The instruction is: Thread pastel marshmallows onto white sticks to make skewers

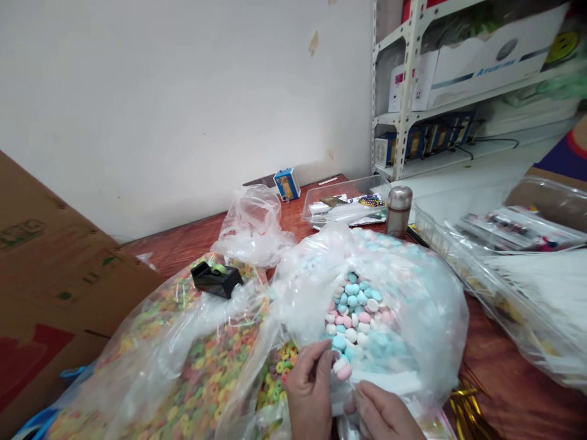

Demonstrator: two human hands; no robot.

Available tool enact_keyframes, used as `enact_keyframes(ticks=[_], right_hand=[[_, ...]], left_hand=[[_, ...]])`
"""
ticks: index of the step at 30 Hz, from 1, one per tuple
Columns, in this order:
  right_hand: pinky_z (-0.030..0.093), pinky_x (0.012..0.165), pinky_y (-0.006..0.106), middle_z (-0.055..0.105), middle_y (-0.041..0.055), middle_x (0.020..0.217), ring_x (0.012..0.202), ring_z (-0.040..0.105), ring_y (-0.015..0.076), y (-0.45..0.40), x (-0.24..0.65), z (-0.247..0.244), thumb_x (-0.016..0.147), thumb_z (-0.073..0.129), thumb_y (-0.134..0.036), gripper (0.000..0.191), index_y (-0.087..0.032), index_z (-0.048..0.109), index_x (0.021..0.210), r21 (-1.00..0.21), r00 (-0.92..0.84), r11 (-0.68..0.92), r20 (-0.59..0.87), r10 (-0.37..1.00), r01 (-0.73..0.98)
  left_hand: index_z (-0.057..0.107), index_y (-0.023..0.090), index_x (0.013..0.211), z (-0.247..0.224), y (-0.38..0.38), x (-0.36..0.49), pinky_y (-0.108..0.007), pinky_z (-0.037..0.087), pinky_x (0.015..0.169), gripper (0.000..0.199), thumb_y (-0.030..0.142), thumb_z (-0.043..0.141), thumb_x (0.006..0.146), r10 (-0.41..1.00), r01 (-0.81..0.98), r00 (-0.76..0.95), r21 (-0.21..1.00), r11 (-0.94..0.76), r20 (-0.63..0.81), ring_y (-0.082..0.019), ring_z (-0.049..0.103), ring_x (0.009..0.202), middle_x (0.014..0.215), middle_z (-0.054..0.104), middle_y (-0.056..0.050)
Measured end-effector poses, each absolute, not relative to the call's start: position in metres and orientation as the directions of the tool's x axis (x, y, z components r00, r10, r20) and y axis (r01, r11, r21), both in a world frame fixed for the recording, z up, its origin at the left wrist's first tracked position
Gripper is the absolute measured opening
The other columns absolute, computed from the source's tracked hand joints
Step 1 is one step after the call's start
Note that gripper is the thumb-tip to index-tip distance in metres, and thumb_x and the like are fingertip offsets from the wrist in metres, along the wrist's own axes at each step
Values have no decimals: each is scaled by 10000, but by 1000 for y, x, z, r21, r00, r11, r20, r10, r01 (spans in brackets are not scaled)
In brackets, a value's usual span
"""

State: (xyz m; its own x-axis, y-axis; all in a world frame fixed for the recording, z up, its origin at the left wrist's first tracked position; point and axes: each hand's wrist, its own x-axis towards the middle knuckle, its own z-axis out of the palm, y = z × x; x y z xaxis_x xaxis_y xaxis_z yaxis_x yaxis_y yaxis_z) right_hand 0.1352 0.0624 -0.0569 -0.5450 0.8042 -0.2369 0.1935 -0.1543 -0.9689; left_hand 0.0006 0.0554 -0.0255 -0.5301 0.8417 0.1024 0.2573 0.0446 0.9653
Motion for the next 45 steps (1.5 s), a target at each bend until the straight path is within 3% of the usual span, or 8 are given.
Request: enact_keyframes(ticks=[9,16,21,27,31,35,40,45], right_hand=[[333,517,212,394,-61,610,568,373,116,76,132,-27,940,355,-460,356,-198,537,782,-987,-503,-140,-163,849,83],[416,634,238,567,-11,699,688,542,156,119,146,-25,966,342,-351,329,-191,588,817,-916,-416,149,-21,909,372],[350,812,331,604,62,912,895,521,227,157,151,-26,856,440,-139,221,-207,648,889,-748,-384,319,93,919,582],[346,705,286,590,44,842,738,543,181,173,136,-41,869,436,-121,237,-216,651,895,-656,-383,347,95,919,670],[381,728,299,601,59,896,821,558,205,171,146,-34,879,417,-137,226,-198,628,935,-694,-391,357,118,913,625],[445,764,279,619,28,884,844,570,185,155,165,-15,933,433,-294,193,-205,601,901,-806,-447,357,131,885,472],[462,890,316,655,35,980,960,588,209,137,167,-2,915,511,-399,269,-194,627,1044,-994,-490,99,61,870,51],[459,926,359,689,72,1051,1028,595,242,134,161,-10,905,529,-407,332,-189,640,1130,-993,-421,94,57,905,68]], left_hand=[[779,239,854,-19,48,28,-321,519,835,211,387,633,820,854,314,-484,949,-35,191,-254,664,875,903,741,-91],[665,241,1196,-20,76,17,-337,478,934,333,265,476,923,923,332,-371,943,24,106,-234,645,1043,1155,698,-84],[721,249,1018,-24,121,3,-399,457,906,297,134,477,893,969,741,35,644,-189,244,-252,586,1006,1007,686,-86],[704,219,944,-35,136,6,-401,448,833,200,163,521,887,974,878,34,459,-137,224,-262,557,923,993,661,-97],[681,204,921,-30,130,5,-359,452,820,145,195,545,869,958,695,-129,712,-98,258,-227,581,886,923,659,-71],[684,163,907,-19,121,3,-266,476,634,244,367,687,773,943,100,-320,986,135,-97,-185,624,721,777,677,-52],[748,131,936,-7,110,12,-266,512,712,373,403,782,683,918,-319,-208,911,263,-338,-190,648,813,923,728,-101],[760,118,985,1,100,20,-282,521,731,419,446,743,724,921,-383,-200,892,241,-334,-210,660,833,950,742,-130]])
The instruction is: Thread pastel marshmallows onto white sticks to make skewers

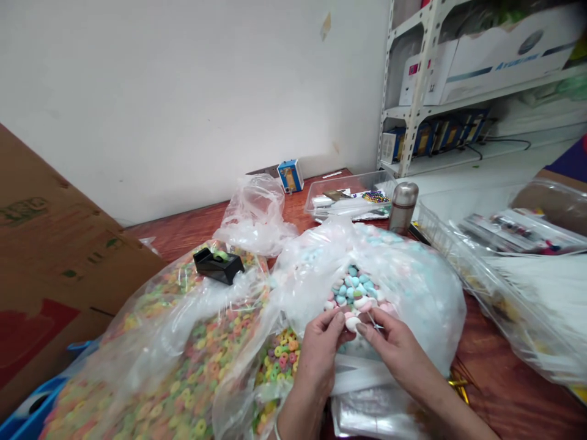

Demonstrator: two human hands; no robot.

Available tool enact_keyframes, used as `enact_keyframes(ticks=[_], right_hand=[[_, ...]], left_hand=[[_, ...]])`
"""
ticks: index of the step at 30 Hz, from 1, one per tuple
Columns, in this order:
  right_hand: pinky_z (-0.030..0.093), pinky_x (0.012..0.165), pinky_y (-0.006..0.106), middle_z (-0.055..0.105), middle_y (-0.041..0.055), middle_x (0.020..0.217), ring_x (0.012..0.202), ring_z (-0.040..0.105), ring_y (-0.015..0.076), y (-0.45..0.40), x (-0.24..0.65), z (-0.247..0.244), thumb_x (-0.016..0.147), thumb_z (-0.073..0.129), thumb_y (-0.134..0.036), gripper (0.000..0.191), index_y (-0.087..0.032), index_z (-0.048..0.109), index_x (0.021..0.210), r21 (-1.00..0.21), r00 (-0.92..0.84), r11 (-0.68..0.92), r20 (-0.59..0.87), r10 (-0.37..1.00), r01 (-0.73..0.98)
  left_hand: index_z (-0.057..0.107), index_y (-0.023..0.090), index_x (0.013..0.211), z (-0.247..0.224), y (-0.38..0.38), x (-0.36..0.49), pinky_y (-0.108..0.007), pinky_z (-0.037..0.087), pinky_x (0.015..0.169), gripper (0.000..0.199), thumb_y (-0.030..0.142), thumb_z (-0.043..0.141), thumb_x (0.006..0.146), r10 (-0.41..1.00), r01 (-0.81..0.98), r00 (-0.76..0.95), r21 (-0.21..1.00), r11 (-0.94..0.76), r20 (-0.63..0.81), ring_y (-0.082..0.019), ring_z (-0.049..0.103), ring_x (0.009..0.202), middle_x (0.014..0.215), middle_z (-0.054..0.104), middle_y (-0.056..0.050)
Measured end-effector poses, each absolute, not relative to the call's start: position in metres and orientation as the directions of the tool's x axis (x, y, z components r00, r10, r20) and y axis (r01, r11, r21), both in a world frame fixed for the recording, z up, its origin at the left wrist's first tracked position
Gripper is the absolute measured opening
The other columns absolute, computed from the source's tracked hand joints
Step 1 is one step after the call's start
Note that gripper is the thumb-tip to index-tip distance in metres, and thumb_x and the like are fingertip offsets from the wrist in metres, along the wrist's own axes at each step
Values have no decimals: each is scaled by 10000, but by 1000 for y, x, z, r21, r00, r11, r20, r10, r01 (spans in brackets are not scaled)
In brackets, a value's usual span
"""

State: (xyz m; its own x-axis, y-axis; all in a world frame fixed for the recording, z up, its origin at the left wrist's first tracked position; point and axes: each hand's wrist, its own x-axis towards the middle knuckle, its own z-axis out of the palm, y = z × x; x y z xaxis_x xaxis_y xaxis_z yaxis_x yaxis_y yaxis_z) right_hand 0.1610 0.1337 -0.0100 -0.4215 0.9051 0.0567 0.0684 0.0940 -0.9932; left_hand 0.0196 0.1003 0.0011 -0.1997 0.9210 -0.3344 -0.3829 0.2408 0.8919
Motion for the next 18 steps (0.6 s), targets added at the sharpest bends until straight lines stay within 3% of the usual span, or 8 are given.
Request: enact_keyframes(ticks=[6,10,12,14,18], right_hand=[[488,788,296,692,41,906,867,622,208,135,158,-19,895,529,-422,276,-193,637,1003,-977,-386,119,42,922,179],[468,769,287,680,55,930,861,621,211,120,163,-15,940,421,-387,265,-217,612,1010,-912,-353,215,84,932,351],[467,715,275,681,51,850,772,622,207,106,168,-13,955,371,-385,288,-239,616,993,-887,-390,230,63,919,400],[462,655,257,669,33,751,676,604,197,93,174,-12,956,361,-400,295,-257,617,922,-892,-467,213,2,884,399],[454,658,245,647,16,731,672,572,182,77,179,-6,958,343,-434,333,-250,585,822,-934,-564,129,-88,821,333]], left_hand=[[745,163,1041,5,92,20,-344,508,889,459,314,843,618,952,-284,-185,940,187,-245,-264,665,999,1075,739,-119],[751,138,1001,-4,94,18,-337,538,808,421,316,826,627,920,-234,-306,956,178,-246,-250,693,889,978,758,-121],[744,128,1008,-9,96,15,-347,538,820,415,303,813,639,904,-238,-358,959,153,-233,-252,696,896,984,757,-127],[736,128,1027,-11,98,11,-365,531,854,415,289,803,650,892,-259,-395,958,123,-221,-260,693,934,1020,750,-133],[728,143,1047,-11,99,9,-360,523,885,415,250,797,652,884,-294,-407,949,110,-229,-258,687,979,1041,750,-126]])
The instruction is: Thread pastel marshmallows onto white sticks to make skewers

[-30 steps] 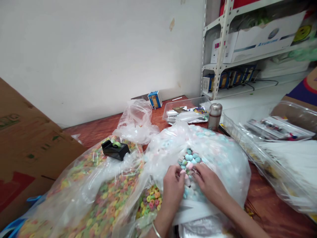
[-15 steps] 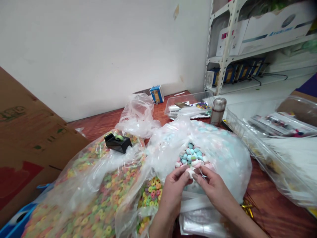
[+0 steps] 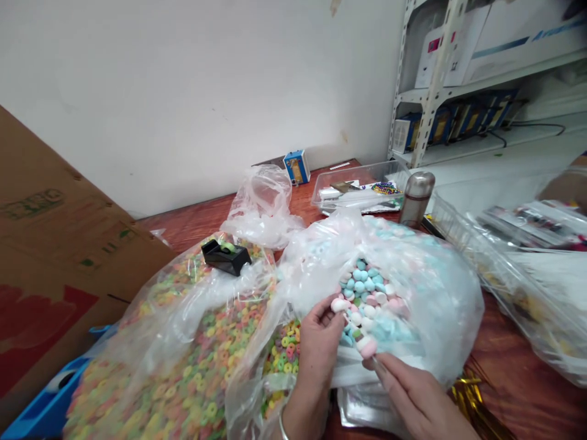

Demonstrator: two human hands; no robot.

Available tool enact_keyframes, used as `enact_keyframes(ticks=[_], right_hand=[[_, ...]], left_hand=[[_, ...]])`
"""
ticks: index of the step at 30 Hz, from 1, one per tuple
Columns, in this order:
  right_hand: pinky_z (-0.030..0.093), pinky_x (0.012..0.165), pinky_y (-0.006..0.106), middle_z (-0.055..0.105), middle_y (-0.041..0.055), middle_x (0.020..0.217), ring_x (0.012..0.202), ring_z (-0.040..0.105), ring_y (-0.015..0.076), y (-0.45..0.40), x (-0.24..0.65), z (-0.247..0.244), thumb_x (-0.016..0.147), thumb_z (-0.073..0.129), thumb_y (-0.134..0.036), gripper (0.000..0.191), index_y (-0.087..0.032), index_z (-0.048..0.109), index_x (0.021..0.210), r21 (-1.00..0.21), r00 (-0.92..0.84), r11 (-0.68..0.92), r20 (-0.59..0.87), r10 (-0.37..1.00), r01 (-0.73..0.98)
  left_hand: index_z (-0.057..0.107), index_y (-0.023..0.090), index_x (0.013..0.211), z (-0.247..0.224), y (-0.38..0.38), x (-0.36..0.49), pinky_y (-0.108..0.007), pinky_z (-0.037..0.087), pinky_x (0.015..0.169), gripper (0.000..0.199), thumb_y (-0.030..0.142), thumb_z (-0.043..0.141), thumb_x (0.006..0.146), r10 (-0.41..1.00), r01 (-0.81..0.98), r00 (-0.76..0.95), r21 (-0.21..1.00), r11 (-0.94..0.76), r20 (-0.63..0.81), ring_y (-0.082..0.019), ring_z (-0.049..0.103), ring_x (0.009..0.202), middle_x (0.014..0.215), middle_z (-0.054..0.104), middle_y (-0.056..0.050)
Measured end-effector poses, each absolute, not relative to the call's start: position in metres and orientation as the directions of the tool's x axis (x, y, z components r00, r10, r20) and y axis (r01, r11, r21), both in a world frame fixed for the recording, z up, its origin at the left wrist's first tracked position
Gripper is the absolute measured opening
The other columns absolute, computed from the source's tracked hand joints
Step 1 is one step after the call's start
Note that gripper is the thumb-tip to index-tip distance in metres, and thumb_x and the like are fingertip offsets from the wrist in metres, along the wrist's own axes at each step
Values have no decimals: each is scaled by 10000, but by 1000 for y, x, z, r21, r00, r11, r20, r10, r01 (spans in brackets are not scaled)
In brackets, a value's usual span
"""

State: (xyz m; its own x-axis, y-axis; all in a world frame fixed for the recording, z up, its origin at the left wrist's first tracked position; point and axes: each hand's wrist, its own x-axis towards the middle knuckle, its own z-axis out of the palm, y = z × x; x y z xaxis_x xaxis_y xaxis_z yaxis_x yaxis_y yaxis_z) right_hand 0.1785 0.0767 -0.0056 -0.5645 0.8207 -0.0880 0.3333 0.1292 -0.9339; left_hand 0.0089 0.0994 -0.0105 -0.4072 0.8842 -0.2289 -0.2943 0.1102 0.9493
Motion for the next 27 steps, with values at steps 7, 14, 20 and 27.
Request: enact_keyframes(ticks=[7,14,20,27], right_hand=[[365,529,210,506,-19,682,632,453,136,77,171,-5,920,410,-525,375,-219,574,778,-974,-536,-166,-224,814,154],[138,420,224,250,-106,521,456,207,84,72,164,-5,886,438,-576,452,-158,602,936,-906,-508,-419,-389,769,60],[140,387,234,209,-130,466,398,195,91,74,154,1,903,381,-585,480,-153,575,984,-910,-511,-405,-388,767,83],[146,401,231,263,-119,490,428,197,89,78,150,2,925,374,-493,381,-165,569,937,-939,-487,-336,-328,809,75]], left_hand=[[706,138,1077,-13,97,11,-362,513,917,380,214,747,708,901,-209,-396,973,102,-180,-253,676,1023,1115,727,-128],[704,152,1026,-17,94,12,-380,500,932,280,168,685,747,919,-55,-388,997,55,-72,-247,670,1023,1116,722,-126],[703,166,1014,-19,93,12,-385,500,917,256,130,629,771,925,63,-379,998,9,15,-243,667,1008,1082,726,-115],[708,180,1002,-15,92,11,-372,496,906,236,125,617,791,937,68,-345,997,-40,61,-234,661,989,1047,722,-97]])
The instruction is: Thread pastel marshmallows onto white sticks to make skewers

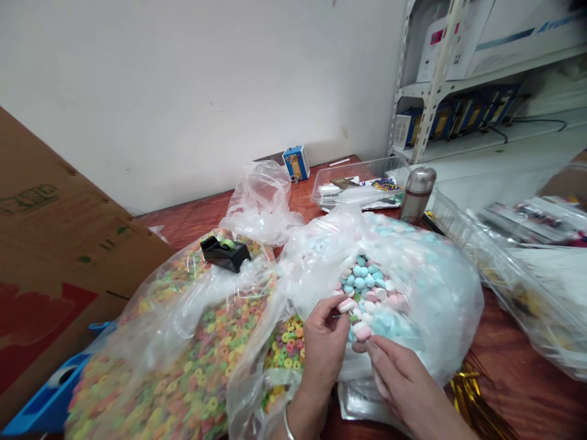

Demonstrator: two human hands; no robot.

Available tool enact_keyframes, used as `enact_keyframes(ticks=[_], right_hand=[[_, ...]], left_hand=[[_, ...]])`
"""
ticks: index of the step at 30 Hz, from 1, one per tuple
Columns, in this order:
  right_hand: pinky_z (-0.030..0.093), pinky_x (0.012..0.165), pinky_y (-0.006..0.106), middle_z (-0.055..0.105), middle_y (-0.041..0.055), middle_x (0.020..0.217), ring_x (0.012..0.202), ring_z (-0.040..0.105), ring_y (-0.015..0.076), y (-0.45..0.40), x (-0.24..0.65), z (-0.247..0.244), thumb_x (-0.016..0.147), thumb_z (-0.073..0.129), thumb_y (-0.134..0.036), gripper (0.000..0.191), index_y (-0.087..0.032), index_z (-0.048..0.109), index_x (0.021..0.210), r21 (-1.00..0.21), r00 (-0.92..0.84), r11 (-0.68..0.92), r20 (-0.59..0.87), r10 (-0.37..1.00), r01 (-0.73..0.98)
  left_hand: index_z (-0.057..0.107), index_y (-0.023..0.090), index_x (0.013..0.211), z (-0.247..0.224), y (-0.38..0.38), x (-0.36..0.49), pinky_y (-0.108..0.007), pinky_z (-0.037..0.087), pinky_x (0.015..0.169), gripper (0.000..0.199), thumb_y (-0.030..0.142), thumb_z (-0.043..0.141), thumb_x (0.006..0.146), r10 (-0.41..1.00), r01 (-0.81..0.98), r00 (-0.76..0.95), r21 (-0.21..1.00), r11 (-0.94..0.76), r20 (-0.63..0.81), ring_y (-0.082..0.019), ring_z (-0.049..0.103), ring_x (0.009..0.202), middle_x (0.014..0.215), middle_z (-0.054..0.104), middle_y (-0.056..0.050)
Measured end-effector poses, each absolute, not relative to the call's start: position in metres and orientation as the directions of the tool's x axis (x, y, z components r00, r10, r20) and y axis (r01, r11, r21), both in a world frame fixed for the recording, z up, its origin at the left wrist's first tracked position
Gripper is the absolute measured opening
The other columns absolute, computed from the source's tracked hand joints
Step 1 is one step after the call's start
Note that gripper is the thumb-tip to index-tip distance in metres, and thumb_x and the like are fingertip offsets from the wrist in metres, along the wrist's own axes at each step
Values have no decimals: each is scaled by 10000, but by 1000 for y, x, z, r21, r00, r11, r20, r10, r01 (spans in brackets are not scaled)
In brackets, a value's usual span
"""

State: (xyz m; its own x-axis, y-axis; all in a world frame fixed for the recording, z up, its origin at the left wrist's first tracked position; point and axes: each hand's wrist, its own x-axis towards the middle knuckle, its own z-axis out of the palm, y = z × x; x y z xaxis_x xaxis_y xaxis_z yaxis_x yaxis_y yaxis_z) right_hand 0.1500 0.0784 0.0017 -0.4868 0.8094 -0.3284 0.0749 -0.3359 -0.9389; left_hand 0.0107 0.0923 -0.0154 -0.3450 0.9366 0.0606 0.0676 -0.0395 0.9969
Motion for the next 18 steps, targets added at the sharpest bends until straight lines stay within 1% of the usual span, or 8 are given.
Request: enact_keyframes(ticks=[3,5,7,9,12,14,16,18], right_hand=[[202,409,218,292,-108,512,445,252,98,83,148,1,938,353,-465,363,-170,565,948,-952,-489,-293,-297,820,86],[284,436,215,368,-85,552,477,344,111,87,146,-2,943,352,-454,350,-177,566,940,-967,-482,-222,-257,838,129],[386,523,225,452,-53,607,570,463,139,94,145,-8,947,355,-452,349,-182,575,936,-976,-451,-118,-190,872,182],[444,639,241,535,-23,669,683,542,166,99,147,-16,943,370,-464,356,-189,595,936,-972,-400,-28,-122,908,233],[454,680,232,607,-10,729,727,580,173,100,154,-26,934,402,-497,365,-204,614,886,-945,-354,38,-84,931,324],[447,644,222,618,-12,722,704,584,168,94,158,-31,937,406,-510,380,-213,612,821,-913,-367,83,-76,927,398],[453,647,227,636,-4,739,710,597,169,85,161,-34,956,380,-487,381,-220,611,814,-874,-416,170,-40,908,455],[478,706,247,679,28,842,780,632,184,75,165,-39,975,340,-426,347,-221,614,921,-822,-489,290,17,872,491]], left_hand=[[715,194,1025,-15,90,13,-354,498,889,249,134,619,803,940,101,-331,993,-55,86,-228,651,983,1050,712,-91],[721,212,1033,-15,87,15,-345,504,870,258,137,619,808,944,117,-319,992,-54,89,-221,652,964,1040,708,-81],[731,225,1019,-14,83,18,-353,493,898,250,142,613,816,943,116,-316,990,-74,107,-220,647,974,1035,706,-73],[736,225,1024,-12,78,21,-371,446,984,239,164,620,825,942,64,-315,993,-104,119,-230,622,1058,1090,694,-80],[648,255,1188,-6,73,27,-386,423,1017,335,267,631,853,929,-260,-371,960,-103,-1,-237,588,1142,1252,628,-83],[578,263,1241,-2,72,33,-353,472,935,379,357,609,875,904,-512,-408,852,-113,-126,-220,613,1090,1263,611,-85],[600,206,1151,0,74,40,-275,498,785,336,418,575,891,902,-655,-379,749,-104,-207,-186,646,943,1098,658,-89],[624,151,1004,0,76,45,-196,438,598,306,430,572,890,915,-724,-312,688,-54,-256,-139,627,751,855,646,-59]])
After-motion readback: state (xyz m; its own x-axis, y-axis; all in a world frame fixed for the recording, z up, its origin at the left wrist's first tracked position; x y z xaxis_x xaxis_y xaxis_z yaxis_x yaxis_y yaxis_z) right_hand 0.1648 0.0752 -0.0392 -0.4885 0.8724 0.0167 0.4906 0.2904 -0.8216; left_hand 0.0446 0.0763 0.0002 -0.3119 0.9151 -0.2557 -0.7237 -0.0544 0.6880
